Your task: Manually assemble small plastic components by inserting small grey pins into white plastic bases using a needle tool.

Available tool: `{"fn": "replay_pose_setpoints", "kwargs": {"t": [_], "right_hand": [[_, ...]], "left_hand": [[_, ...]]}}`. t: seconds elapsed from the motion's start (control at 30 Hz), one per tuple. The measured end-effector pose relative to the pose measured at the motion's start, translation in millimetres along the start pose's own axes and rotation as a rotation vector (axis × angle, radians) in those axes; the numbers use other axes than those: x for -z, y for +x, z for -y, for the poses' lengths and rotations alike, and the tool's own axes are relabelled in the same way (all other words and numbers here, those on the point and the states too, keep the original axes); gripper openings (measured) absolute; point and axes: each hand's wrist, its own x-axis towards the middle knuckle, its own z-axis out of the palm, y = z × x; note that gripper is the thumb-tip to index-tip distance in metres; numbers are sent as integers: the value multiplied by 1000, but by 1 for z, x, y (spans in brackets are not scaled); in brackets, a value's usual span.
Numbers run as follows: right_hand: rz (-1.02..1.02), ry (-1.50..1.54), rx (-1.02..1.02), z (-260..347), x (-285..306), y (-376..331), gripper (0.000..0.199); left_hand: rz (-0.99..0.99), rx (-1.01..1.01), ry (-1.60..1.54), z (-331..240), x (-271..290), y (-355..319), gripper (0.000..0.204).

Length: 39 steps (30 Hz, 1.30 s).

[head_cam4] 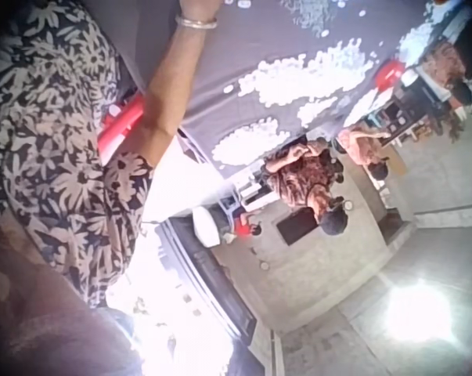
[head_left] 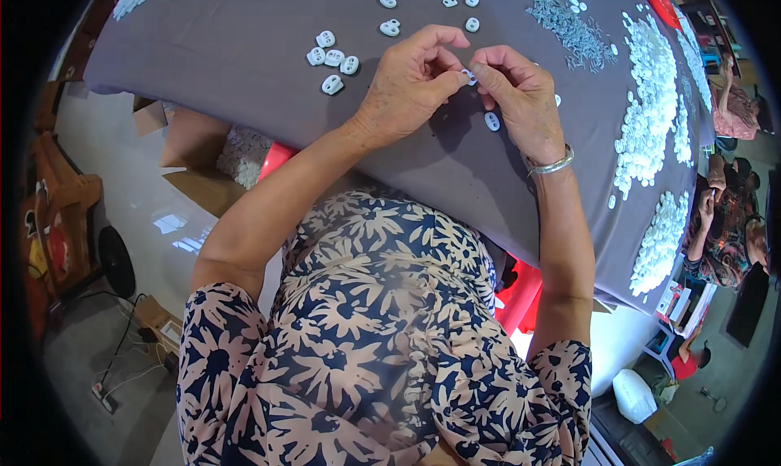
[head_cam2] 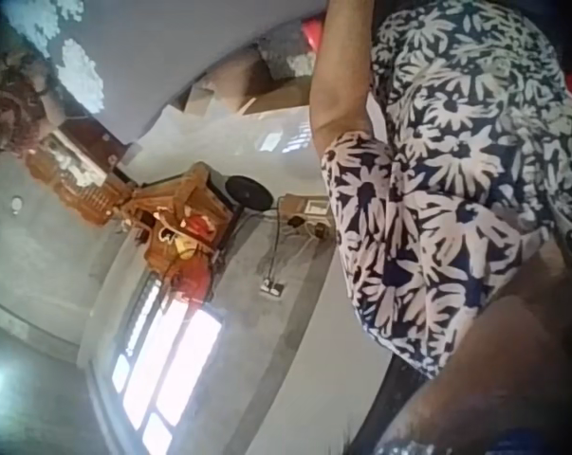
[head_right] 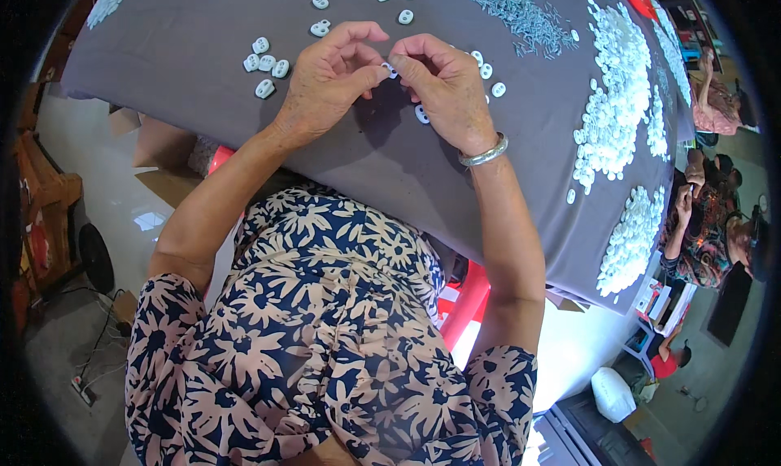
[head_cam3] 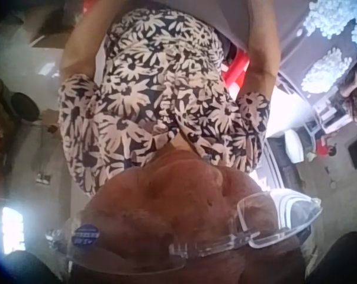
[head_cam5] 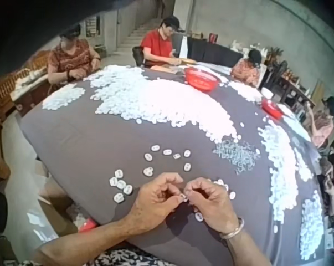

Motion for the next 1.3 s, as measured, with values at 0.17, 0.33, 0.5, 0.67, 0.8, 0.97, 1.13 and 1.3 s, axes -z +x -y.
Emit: {"fn": "replay_pose_setpoints", "kwargs": {"t": [0.17,0.33,0.5,0.67,0.8,0.97,1.13,1.3], "right_hand": [[-75,-18,17,-4,-3,-1,13],[-114,-195,97,-10,-5,-2,10],[-132,-276,273,-8,-13,0,13],[-224,-165,294,-17,-17,-2,11],[-225,-185,345,-19,-17,0,9],[-239,-201,399,-17,-19,3,7],[-226,-169,379,-24,-20,7,10],[-250,-140,335,-24,-21,6,11]], "left_hand": [[-52,-23,-84,4,-9,6,29],[-65,1,-19,3,-9,3,32],[-81,48,-30,7,-2,-8,39],[-55,10,-31,11,-1,-4,37],[-37,-23,-12,16,1,-2,35],[-53,-18,-15,18,3,-3,38],[-70,-11,-17,18,2,-2,37],[-69,-25,-13,19,0,-1,38]]}}
